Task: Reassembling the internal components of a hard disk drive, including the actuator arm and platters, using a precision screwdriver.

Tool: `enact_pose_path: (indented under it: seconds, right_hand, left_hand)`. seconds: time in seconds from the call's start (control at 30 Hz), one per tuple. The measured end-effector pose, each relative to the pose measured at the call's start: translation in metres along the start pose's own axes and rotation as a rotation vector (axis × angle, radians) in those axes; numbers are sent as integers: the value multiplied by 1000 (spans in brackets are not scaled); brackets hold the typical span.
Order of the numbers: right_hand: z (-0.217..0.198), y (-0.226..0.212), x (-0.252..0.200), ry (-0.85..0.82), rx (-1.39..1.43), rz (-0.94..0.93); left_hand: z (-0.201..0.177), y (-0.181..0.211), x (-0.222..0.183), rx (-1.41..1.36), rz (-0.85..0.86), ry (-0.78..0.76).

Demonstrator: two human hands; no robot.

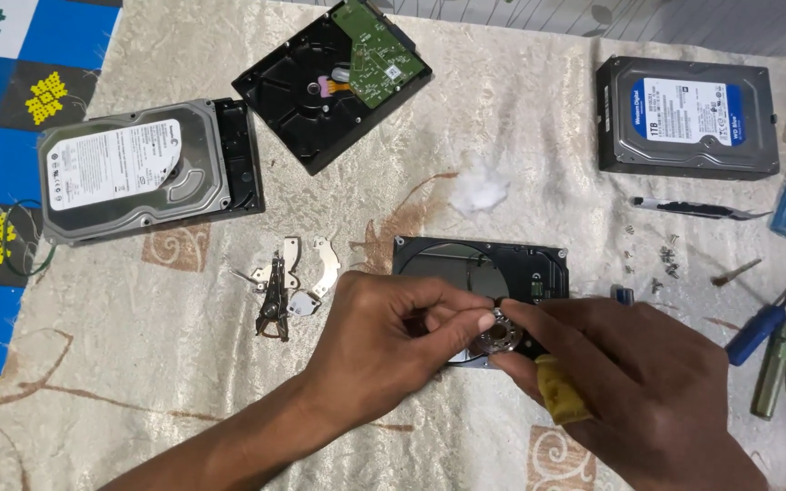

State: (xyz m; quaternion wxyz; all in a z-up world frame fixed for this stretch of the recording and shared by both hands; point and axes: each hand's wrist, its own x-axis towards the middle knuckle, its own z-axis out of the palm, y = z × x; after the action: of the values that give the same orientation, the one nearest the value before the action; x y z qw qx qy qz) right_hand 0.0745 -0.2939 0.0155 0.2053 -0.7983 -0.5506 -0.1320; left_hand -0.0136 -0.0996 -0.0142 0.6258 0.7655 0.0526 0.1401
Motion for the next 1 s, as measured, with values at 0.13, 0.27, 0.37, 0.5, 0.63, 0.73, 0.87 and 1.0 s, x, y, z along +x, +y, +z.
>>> enact_pose_path:
  seconds: [0.13, 0.27, 0.37, 0.5, 0.63, 0.73, 0.87, 1.0]
  right_hand:
    - [2, 3, 0, 23, 6, -11]
    - [4, 5, -2, 9, 20, 18]
    - [6, 8, -1, 2, -35, 30]
    - [11, 16, 1, -30, 133, 142]
    - [16, 25, 8, -259, 219, 287]
    - [20, 30, 18, -262, 290, 176]
    - [24, 37, 32, -321, 185, -47]
    - [32, 39, 41, -356, 131, -112]
  left_hand:
    - [-6, -1, 3, -28, -26, -77]
    - [-7, 0, 5, -60, -2, -50]
    - [-11, -1, 8, 120, 124, -18]
    - [-29, -1, 16, 359, 322, 78]
    - [-44, -8, 20, 442, 304, 60]
    - [-49, -8, 20, 569, 338, 44]
    - [-49, -5, 17, 626, 366, 12]
    - [-48, -5, 15, 655, 343, 2]
